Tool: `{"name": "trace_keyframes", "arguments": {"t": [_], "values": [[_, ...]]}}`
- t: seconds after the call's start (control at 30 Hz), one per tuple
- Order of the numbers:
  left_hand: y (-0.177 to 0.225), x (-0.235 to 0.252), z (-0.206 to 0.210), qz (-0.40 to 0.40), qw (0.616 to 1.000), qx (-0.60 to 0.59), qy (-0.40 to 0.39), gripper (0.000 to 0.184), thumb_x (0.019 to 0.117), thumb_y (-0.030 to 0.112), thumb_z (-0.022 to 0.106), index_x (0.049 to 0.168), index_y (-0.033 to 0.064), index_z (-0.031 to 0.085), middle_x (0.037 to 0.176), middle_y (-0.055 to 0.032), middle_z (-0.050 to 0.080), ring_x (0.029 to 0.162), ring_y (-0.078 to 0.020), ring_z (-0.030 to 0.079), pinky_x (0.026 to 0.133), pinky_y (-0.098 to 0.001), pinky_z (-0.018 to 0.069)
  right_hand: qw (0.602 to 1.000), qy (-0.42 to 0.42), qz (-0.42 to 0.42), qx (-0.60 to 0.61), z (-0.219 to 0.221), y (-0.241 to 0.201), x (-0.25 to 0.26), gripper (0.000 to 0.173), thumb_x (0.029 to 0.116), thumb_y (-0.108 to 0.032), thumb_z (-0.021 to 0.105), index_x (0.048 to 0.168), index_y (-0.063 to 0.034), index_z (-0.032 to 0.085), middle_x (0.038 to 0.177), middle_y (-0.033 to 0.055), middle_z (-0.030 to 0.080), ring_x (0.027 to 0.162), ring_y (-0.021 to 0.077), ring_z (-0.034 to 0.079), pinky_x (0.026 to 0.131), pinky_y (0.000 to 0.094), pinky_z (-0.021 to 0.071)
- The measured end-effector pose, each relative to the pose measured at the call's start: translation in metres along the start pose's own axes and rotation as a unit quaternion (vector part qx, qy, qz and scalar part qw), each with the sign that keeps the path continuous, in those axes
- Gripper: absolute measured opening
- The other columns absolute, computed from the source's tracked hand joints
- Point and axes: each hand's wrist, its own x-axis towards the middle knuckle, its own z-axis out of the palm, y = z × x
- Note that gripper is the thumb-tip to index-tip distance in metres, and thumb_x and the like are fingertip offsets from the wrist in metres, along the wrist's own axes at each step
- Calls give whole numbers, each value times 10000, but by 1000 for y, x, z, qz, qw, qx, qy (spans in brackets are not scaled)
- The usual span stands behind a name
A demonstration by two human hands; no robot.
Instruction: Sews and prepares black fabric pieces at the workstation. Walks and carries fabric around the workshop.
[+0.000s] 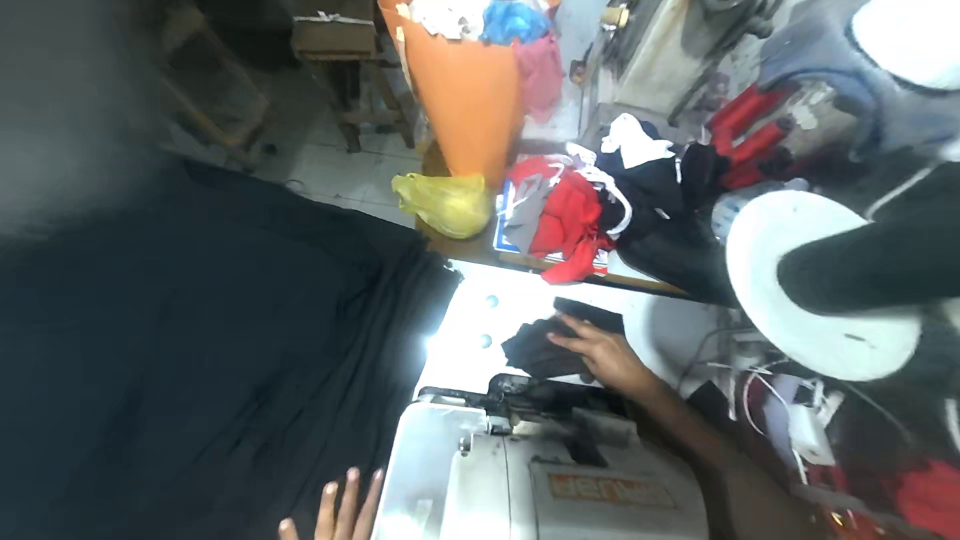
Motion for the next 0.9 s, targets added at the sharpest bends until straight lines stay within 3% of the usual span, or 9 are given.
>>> {"name": "trace_keyframes", "arguments": {"t": [0.07, 0.13, 0.23, 0.3, 0.47, 0.6, 0.67, 0.8, 0.9], "values": [[3, 3, -5, -5, 1000, -7, -4, 457, 1025, 161, 410, 1450, 55, 541, 1459, -247, 546, 1357, -458, 517, 1016, -734, 302, 999, 30, 7, -38, 3, 5, -3, 559, 907, 108, 592, 1314, -252, 725, 1573, 200, 454, 1469, 496, 361, 1137, 720, 308], [3, 3, -5, -3, 1000, -2, -3, 458, 1030, 166, 411, 1457, 55, 537, 1461, -238, 548, 1365, -448, 511, 1028, -725, 299, 992, 55, 91, -64, 3, 12, -14, 567, 931, 58, 613, 1365, -301, 685, 1603, 233, 393, 1504, 545, 236, 1130, 793, 188], [3, 3, -7, 0, 1000, 0, -13, 475, 1011, 155, 443, 1464, 40, 530, 1463, -248, 543, 1369, -461, 504, 1022, -736, 298, 962, 41, 266, -33, -6, 25, -39, 595, 1031, 11, 475, 1528, -314, 503, 1650, 261, 273, 1522, 500, 237, 1177, 653, 299], [4, 4, -8, -3, 1000, 0, -17, 487, 1004, 152, 456, 1470, 26, 522, 1471, -253, 535, 1370, -472, 500, 1024, -744, 293, 952, 65, 299, -1, -7, 40, -57, 593, 1038, 16, 434, 1559, -265, 464, 1650, 269, 267, 1535, 487, 206, 1209, 635, 249], [6, 4, -10, -5, 1000, -13, -12, 482, 998, 108, 466, 1466, 9, 522, 1466, -268, 536, 1354, -488, 510, 1019, -748, 293, 913, 112, 392, -13, -15, 53, -53, 630, 1017, 32, 472, 1600, -191, 383, 1604, 234, 384, 1487, 469, 328, 1182, 660, 260], [7, 5, -12, -11, 1000, -19, -21, 484, 979, 92, 504, 1455, 11, 542, 1466, -258, 542, 1352, -495, 511, 1023, -755, 291, 825, 127, 549, 37, -32, 36, -31, 489, 1074, -76, 431, 1556, -14, 381, 1516, 337, 432, 1424, 507, 403, 1152, 623, 333], [5, 2, -7, -7, 1000, -11, -11, 487, 990, 114, 478, 1468, 35, 532, 1480, -238, 535, 1363, -473, 507, 1023, -746, 296, 812, 150, 561, 54, -30, 29, -33, 505, 1077, -80, 419, 1570, 1, 347, 1572, 322, 365, 1469, 481, 347, 1183, 598, 304], [2, -1, 2, -2, 1000, -17, 2, 481, 1004, 133, 441, 1469, 59, 539, 1491, -229, 529, 1376, -462, 498, 1024, -756, 287, 876, 146, 457, 44, -14, 49, -63, 575, 1076, -55, 413, 1628, -62, 249, 1677, 270, 174, 1544, 454, 196, 1224, 609, 213], [2, -1, 4, -4, 1000, -17, 4, 487, 981, 110, 477, 1461, 72, 547, 1487, -222, 532, 1372, -449, 505, 1023, -744, 295, 905, 100, 412, 28, -14, 49, -66, 567, 1092, -75, 386, 1639, -106, 237, 1692, 231, 166, 1564, 419, 164, 1244, 587, 183]]}}
